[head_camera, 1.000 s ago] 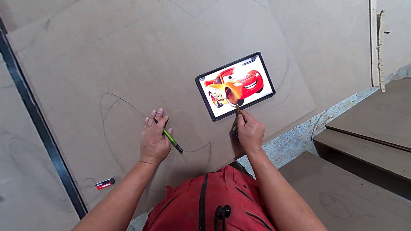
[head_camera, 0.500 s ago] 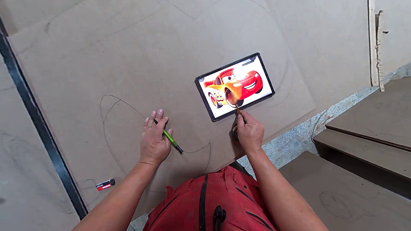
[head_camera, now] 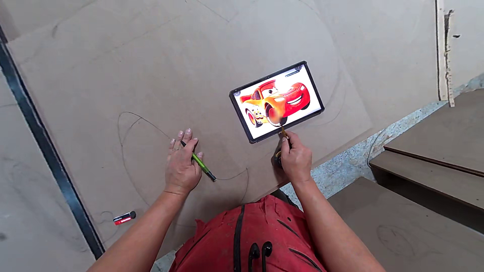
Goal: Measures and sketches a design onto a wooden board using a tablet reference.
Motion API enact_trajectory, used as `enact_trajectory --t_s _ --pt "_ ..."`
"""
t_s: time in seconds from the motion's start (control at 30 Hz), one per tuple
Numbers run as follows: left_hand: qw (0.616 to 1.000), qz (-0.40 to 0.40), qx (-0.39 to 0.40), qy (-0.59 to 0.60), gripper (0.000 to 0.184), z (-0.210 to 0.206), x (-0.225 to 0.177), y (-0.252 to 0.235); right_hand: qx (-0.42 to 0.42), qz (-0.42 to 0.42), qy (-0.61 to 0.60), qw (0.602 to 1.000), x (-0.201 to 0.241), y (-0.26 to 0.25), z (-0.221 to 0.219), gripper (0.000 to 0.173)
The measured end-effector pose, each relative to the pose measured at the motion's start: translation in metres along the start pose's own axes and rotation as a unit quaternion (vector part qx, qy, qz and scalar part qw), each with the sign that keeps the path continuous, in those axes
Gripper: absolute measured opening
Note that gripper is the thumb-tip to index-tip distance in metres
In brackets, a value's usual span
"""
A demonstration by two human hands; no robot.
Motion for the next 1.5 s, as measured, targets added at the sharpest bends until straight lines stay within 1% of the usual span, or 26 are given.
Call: enact_trajectory --t_s 0.13,0.37,0.63,1.5 --pt "1.000 0.000 0.001 0.000 0.050 0.0012 -0.0006 -0.0002 0.019 -0.023 0.005 1.000 0.0035 -0.0043 0.0004 0.026" --pt "1.000 0.000 -0.003 0.007 0.049 0.0000 -0.0002 0.0009 0.026 -0.022 0.019 0.999 0.0045 -0.0075 -0.0002 0.029" --pt "1.000 -0.001 -0.002 0.008 0.049 0.0009 0.0002 0.0008 0.023 0.002 0.036 0.999 0.0055 -0.0082 -0.0004 0.029" --pt "1.000 0.003 -0.002 0.006 0.049 0.0008 -0.0007 -0.0005 0.027 -0.008 0.037 0.999 0.0063 -0.0100 -0.0007 0.029"
Point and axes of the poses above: each hand's wrist, its own y-axis away from the middle knuckle, its own z-axis out of the back of the hand, x = y × z, the point moved 1 cm from there along -y, towards the middle knuckle, and after that the axes turned 14 degrees about z, right-handed, at the moved point
